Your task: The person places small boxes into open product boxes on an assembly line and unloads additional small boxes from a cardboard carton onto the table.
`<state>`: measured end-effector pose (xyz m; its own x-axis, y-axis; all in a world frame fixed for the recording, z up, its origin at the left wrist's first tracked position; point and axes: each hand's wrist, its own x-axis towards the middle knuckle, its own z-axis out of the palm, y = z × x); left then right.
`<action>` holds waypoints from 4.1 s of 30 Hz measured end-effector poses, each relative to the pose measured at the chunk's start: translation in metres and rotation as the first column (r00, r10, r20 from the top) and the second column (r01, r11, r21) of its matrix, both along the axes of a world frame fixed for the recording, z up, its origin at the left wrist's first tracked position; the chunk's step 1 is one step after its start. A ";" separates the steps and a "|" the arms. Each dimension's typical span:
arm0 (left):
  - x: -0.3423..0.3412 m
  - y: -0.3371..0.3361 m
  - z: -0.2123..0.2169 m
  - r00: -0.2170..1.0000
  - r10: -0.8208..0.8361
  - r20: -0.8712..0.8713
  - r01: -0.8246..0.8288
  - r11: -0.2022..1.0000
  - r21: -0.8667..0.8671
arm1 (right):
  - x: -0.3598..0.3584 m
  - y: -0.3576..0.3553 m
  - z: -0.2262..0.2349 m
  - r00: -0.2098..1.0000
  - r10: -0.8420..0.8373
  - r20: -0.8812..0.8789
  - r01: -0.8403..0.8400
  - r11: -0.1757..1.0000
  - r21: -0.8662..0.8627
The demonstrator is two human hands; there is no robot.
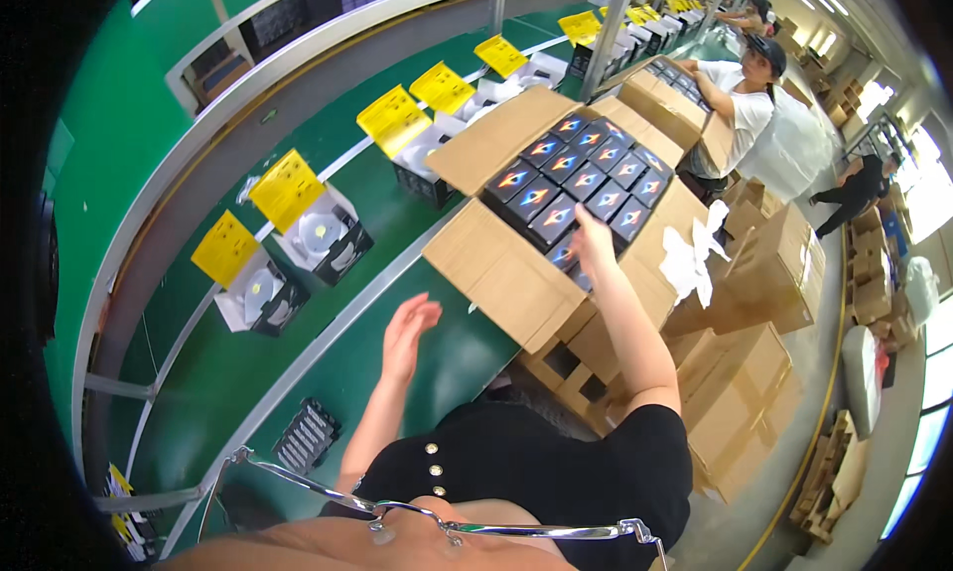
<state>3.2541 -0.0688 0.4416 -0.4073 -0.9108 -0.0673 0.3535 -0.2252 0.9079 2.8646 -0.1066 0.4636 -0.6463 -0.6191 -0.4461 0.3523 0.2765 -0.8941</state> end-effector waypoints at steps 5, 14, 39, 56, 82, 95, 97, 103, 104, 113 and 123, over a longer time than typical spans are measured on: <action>-0.126 -0.103 0.021 0.903 0.037 0.427 0.224 0.808 -0.544 | -0.002 -0.011 -0.024 0.917 0.197 0.346 -0.241 0.966 0.089; -0.225 -0.190 0.010 0.550 0.346 0.760 0.438 0.656 -0.615 | 0.009 -0.027 -0.003 0.901 0.144 0.409 -0.134 0.990 -0.054; -0.256 -0.172 0.014 0.669 0.461 0.584 0.337 0.511 -0.790 | -0.011 -0.029 -0.004 0.884 0.292 0.366 -0.361 0.922 0.137; -0.231 -0.168 0.030 0.614 0.381 0.691 0.488 0.505 -0.712 | -0.003 -0.034 0.022 0.883 0.416 0.218 -0.459 0.863 0.212; -0.277 -0.137 0.141 0.573 0.400 0.715 0.473 0.552 -0.687 | 0.004 -0.051 0.061 0.971 0.116 0.207 -0.092 0.988 -0.123; -0.254 -0.131 0.126 0.619 0.400 0.676 0.446 0.529 -0.722 | 0.023 -0.034 0.035 0.751 0.178 0.635 -0.218 0.976 -0.015; -0.257 -0.129 0.131 0.637 0.387 0.667 0.429 0.540 -0.724 | 0.028 -0.030 0.050 0.788 0.204 0.581 -0.169 0.979 -0.114; -0.268 -0.122 0.151 0.545 0.381 0.747 0.505 0.561 -0.655 | 0.003 -0.029 0.064 0.693 0.195 0.694 -0.199 0.977 -0.076; -0.269 -0.123 0.150 0.546 0.383 0.746 0.504 0.560 -0.657 | 0.003 -0.026 0.066 0.685 0.201 0.700 -0.195 0.977 -0.090; -0.267 -0.133 0.139 0.606 0.464 0.646 0.358 0.566 -0.743 | -0.017 -0.050 0.023 0.676 0.209 0.707 -0.237 0.970 -0.060; -0.234 -0.084 0.170 0.734 0.443 0.515 0.166 0.618 -0.768 | 0.006 -0.005 0.053 0.596 0.386 0.704 0.003 0.876 -0.483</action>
